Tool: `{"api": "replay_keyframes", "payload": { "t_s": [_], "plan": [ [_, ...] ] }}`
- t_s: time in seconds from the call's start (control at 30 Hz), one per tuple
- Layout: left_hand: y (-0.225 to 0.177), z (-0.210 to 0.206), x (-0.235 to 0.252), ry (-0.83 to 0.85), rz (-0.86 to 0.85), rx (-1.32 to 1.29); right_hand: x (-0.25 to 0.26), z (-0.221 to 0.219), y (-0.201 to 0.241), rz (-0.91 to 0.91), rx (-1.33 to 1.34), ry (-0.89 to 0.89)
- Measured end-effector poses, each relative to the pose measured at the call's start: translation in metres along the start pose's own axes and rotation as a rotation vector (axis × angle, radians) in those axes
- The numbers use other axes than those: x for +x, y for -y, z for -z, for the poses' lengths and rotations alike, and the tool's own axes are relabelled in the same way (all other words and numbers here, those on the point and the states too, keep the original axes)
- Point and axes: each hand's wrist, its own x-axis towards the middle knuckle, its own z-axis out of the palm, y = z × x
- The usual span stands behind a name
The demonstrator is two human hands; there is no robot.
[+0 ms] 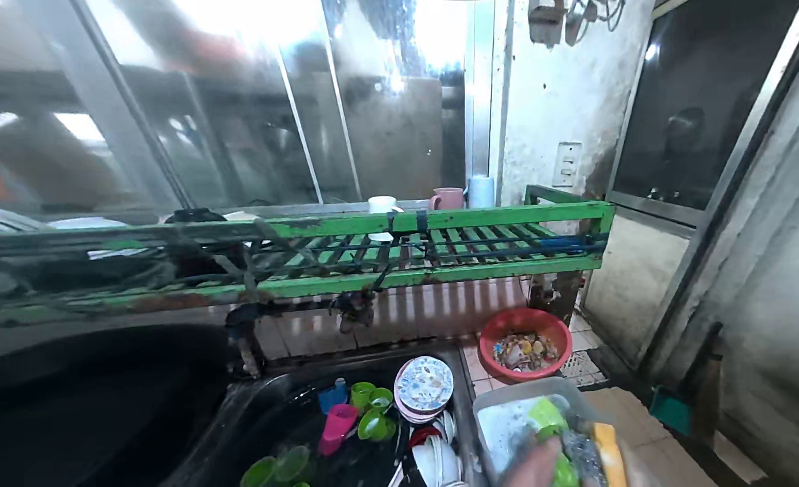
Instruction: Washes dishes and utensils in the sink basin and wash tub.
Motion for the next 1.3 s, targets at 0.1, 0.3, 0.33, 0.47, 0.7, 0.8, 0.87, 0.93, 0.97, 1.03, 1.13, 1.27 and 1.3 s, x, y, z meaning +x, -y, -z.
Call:
{"api": "replay_keyframes", "payload": {
  "t_s": [0.1, 0.3, 0.33, 0.47, 0.7, 0.8, 0.87, 0.93, 0.97, 1.03, 1.13, 1.27, 1.3],
  "plan": [
    [0.003, -0.01, -0.008, 0.04, -0.005, -0.076, 0.019, -0.012, 0.014, 0.003, -0.118, -0.029],
    [-0.03, 0.033, -0.002, 0.097, -0.256, 0.234, 0.039, 0.007, 0.013, -0.461, 0.328, -0.094],
    [-0.033, 0.04, 0.004, 0.038, -0.325, 0.143, 0.034, 0.006, 0.016, -0.438, 0.254, -0.057],
    [-0.04, 0.048, 0.015, -0.106, -0.259, 0.093, -0.002, -0.004, 0.043, 0.116, -0.34, 0.236],
    [-0.063, 0.016, 0.026, 0.004, -0.084, 0.536, -0.009, -0.008, 0.023, -0.007, -0.202, 0.207],
    [-0.045, -0.005, 0.023, -0.046, -0.358, -0.09, 0.01, -0.007, 0.029, -0.344, 0.471, -0.01],
    [-0.032, -0.021, 0.021, -0.088, -0.39, -0.322, 0.016, -0.005, 0.037, -0.333, 0.431, 0.003],
    [-0.023, -0.028, 0.022, -0.146, -0.359, -0.354, 0.011, -0.002, 0.035, -0.046, -0.133, 0.135],
    [-0.019, -0.03, 0.024, -0.182, -0.342, -0.355, 0.007, -0.001, 0.028, 0.184, -0.401, 0.188],
    [-0.016, -0.028, 0.028, -0.272, -0.305, -0.383, 0.006, 0.003, 0.014, 0.436, -0.604, 0.222],
    [-0.015, -0.02, 0.035, -0.365, -0.233, -0.477, 0.003, 0.01, 0.014, 0.217, -0.273, 0.047],
    [-0.018, -0.035, 0.03, -0.334, -0.157, -0.665, 0.019, 0.003, 0.031, -0.075, 0.213, -0.263],
    [-0.023, -0.041, 0.026, -0.342, -0.14, -0.697, 0.018, -0.002, 0.024, -0.032, 0.188, -0.247]
  ]
}}
